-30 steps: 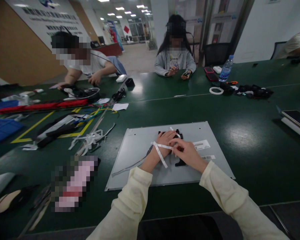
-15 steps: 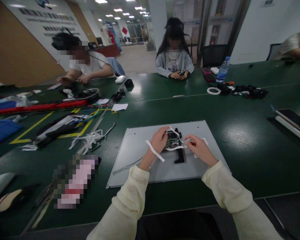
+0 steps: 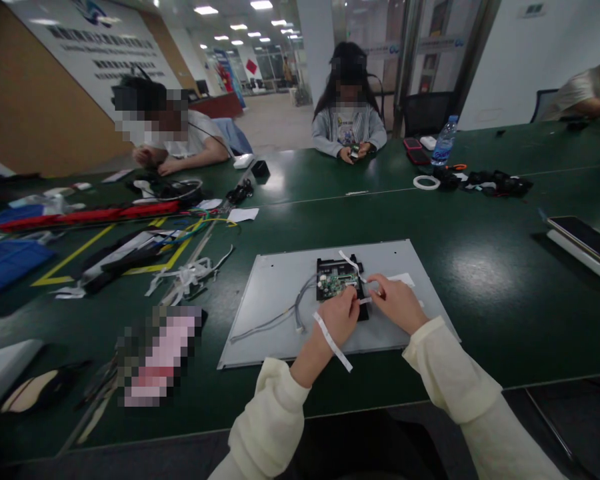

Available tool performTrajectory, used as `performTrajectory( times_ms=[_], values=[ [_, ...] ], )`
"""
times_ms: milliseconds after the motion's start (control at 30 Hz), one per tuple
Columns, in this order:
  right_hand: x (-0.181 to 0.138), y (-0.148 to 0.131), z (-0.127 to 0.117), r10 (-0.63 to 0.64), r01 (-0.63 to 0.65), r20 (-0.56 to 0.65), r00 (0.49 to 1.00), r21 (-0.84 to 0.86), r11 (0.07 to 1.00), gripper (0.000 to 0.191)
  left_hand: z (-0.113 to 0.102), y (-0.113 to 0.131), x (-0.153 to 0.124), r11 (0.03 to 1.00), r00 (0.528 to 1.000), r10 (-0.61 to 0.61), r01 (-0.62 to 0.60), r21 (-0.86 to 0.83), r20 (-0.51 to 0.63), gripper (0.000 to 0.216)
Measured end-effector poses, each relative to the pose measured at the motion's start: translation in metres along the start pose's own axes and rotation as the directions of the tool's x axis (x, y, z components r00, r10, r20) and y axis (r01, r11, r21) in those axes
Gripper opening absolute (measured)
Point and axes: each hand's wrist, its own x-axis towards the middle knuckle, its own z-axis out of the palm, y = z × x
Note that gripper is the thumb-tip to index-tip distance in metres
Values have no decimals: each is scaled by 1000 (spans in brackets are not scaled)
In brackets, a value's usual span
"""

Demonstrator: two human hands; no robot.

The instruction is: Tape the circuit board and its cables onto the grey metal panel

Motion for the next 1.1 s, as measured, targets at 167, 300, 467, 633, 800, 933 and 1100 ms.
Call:
performTrajectory(
  times_ms=[167, 300, 467, 633, 800, 933, 1100],
  values=[
    [-5, -7, 3, -7, 15, 34, 999, -256, 967, 33, 4, 0, 0, 995, 1000, 19, -21, 94, 17, 16],
    [-6, -11, 4, 3, 12, 36, 999, -413, 911, 41, 7, -2, 1, 993, 1000, 8, -9, 121, 10, 20],
    [-8, -12, 3, 28, -31, -12, 1000, -509, 860, 44, 8, -7, 2, 993, 1000, -14, 11, 115, 24, 22],
    [-12, -3, -3, 45, -89, -97, 994, -515, 853, 43, 7, -9, 1, 993, 999, -27, 24, 117, 26, 23],
    [-32, -11, -11, -144, 98, -136, 980, -295, 950, 43, 5, -11, -2, 996, 1000, -21, 19, 85, 19, 19],
    [-57, -44, -7, -465, 458, -40, 884, -115, 881, 55, 1, -14, 0, 999, 998, -41, 40, 15, 44, 18],
    [-72, -76, 4, -616, 610, -19, 788, -111, 784, 59, 2, -17, 5, 995, 993, -102, 102, -3, 62, 21]
  ],
)
